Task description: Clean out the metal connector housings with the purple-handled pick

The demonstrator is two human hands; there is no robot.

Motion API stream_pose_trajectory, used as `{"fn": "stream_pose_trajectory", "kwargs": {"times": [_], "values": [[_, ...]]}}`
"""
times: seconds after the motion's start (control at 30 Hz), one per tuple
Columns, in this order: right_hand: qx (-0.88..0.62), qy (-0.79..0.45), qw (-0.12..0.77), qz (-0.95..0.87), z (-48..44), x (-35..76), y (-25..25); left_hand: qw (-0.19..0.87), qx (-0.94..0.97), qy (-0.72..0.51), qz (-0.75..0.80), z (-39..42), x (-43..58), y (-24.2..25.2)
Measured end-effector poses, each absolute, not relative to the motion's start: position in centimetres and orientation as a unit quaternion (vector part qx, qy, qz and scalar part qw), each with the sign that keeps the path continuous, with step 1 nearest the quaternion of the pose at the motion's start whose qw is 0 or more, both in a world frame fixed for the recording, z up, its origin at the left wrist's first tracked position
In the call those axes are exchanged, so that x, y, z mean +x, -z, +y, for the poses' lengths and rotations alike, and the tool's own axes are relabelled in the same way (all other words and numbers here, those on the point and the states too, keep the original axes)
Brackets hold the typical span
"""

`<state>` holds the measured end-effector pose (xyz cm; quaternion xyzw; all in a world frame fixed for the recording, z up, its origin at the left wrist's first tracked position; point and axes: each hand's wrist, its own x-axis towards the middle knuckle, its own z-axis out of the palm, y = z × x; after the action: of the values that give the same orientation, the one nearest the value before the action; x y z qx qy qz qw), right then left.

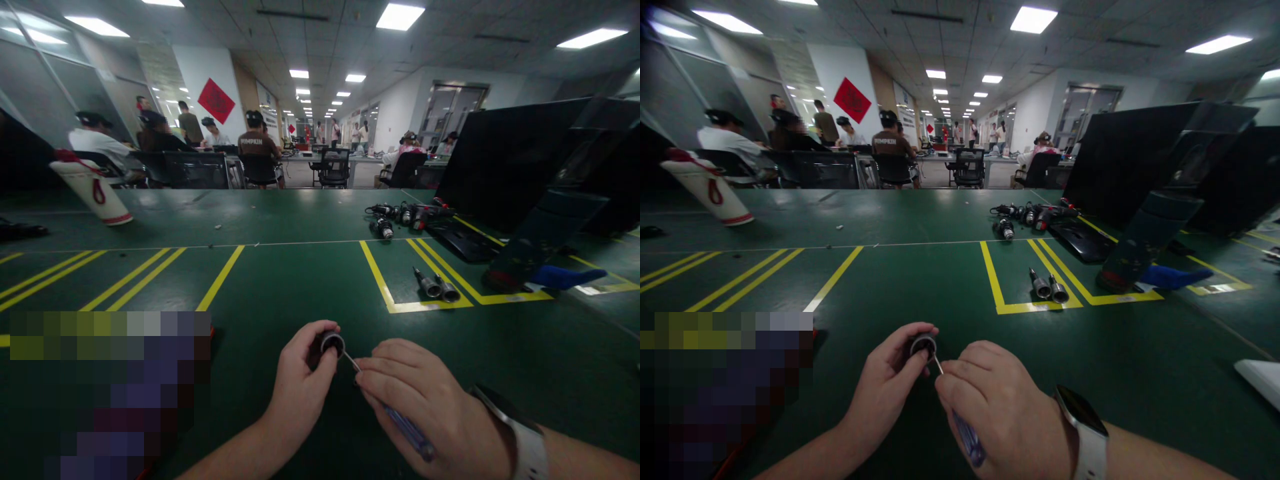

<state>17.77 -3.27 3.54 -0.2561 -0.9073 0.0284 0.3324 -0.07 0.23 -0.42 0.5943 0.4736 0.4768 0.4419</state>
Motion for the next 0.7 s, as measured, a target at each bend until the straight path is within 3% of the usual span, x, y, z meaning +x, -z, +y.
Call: {"fn": "stream_pose_trajectory", "kwargs": {"times": [0.7], "values": [[-0.242, -0.014, 0.317, -0.917, -3.45, 17.74, -3.49, 0.417, 0.610, -0.486, 0.466, 0.12, 0.13, 0.33]]}}
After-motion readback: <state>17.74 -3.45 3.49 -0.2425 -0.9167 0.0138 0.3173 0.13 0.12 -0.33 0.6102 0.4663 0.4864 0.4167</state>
